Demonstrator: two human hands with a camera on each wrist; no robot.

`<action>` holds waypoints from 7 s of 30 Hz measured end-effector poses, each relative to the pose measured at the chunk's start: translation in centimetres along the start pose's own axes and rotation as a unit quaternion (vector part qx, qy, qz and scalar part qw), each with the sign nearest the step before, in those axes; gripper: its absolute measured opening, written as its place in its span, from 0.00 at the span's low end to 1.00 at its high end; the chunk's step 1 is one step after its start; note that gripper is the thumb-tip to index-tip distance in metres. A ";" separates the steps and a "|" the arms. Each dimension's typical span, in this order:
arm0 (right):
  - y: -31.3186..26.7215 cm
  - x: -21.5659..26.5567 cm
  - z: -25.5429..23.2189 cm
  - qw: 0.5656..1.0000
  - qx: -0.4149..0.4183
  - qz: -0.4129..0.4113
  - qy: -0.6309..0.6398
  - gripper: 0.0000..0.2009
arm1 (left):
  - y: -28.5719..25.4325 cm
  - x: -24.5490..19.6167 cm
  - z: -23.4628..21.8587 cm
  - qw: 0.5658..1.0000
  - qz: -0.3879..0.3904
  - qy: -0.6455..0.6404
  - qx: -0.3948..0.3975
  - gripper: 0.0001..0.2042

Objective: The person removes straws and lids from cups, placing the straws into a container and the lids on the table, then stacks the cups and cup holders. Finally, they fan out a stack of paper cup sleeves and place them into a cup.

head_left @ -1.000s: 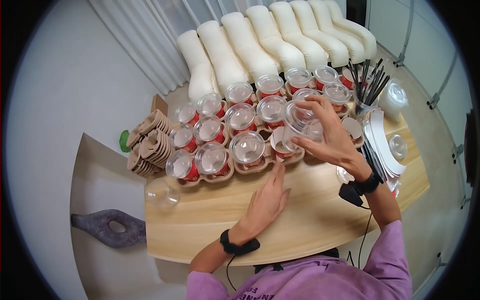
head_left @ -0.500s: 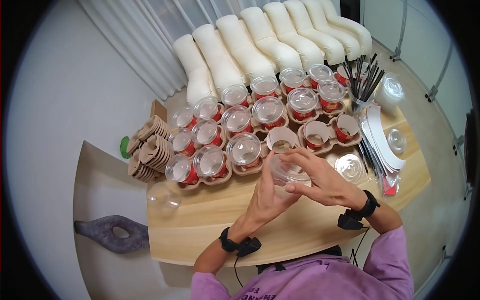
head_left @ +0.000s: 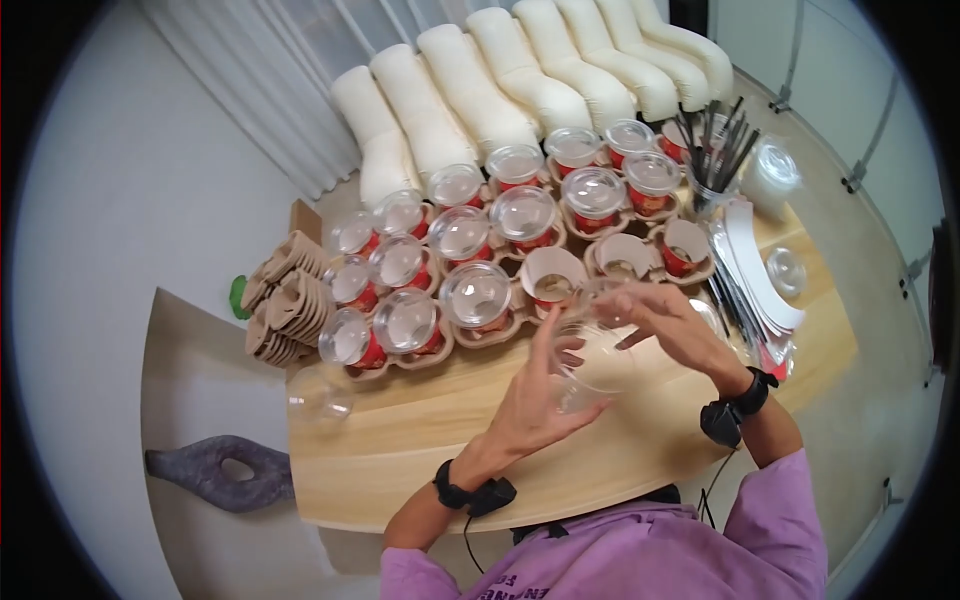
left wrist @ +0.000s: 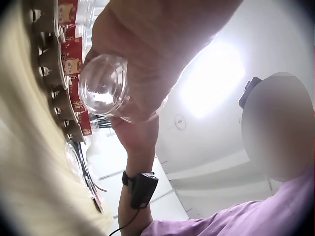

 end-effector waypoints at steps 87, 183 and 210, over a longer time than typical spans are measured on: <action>12.7 -4.2 12.4 0.844 0.011 -0.227 -0.486 0.32 | -1.3 8.1 -7.9 0.955 -0.127 0.240 -0.116 0.32; -8.7 -6.0 -7.0 0.890 -0.216 0.027 -0.401 0.17 | -17.6 8.6 -22.9 0.754 0.110 0.031 -0.647 0.37; 9.8 0.0 14.0 0.898 0.142 -0.212 -0.358 0.27 | -11.0 8.0 -14.8 0.916 -0.038 0.219 -0.334 0.26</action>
Point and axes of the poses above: each hand's wrist, its own y-axis towards the middle knuckle, its own z-axis out of the palm, x = y × z, the point moved 1 cm from there along y, towards the middle knuckle, and after that the axes turned 13 degrees about -z, right-handed, at the moved point
